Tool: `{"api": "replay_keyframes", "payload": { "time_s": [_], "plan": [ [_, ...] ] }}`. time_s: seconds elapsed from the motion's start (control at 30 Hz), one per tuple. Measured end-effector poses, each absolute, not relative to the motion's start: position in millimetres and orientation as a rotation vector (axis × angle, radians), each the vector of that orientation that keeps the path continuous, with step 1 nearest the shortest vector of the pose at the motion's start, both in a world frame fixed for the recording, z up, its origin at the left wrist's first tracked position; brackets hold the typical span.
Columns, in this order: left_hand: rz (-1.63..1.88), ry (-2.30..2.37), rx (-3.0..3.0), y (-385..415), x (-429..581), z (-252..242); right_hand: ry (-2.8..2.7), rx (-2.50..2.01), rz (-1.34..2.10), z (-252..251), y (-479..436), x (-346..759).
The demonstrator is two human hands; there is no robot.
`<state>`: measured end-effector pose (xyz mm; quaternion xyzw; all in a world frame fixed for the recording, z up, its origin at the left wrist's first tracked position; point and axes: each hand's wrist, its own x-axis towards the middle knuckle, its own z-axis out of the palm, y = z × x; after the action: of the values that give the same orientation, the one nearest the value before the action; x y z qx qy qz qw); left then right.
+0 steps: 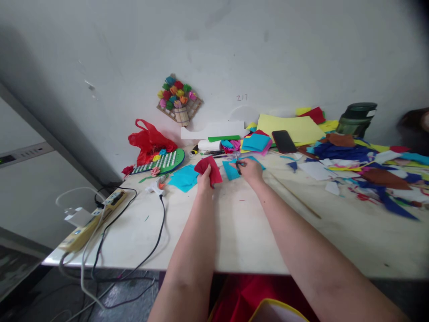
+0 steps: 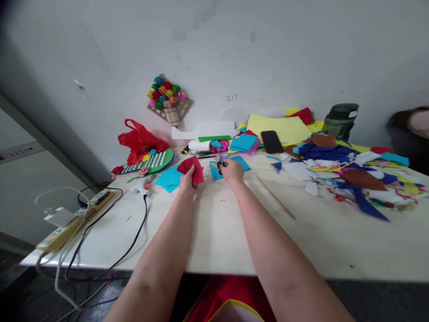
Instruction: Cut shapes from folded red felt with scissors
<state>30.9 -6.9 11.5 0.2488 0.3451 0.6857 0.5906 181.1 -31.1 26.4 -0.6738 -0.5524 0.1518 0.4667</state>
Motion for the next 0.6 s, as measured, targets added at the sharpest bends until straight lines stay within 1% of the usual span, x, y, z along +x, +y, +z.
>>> {"api": "replay_keyframes", "payload": {
  "time_s": [0.07, 0.1, 0.2, 0.4, 0.6],
  "plan": [
    [1.598, 0.807, 0.575, -7.4, 31.4, 11.8, -1.427, -1.920, 0.130, 26.0, -31.7, 188.0],
    [1.595, 0.811, 0.575, -7.6, 31.5, 12.2, -1.455, -2.027, 0.070, 26.0, -32.3, 190.8],
    [1.567, 0.827, 0.569, -7.7, 31.4, 13.6, -1.540, -2.221, 0.088, 26.6, -33.3, 196.6],
    [1.530, 0.848, 0.577, -6.9, 30.1, 13.9, -1.569, -2.306, 0.235, 26.8, -30.7, 202.1],
    [1.556, 0.827, 0.619, -6.8, 31.2, 10.4, -1.656, -2.304, 0.114, 22.5, -33.9, 199.9]
  ]
}}
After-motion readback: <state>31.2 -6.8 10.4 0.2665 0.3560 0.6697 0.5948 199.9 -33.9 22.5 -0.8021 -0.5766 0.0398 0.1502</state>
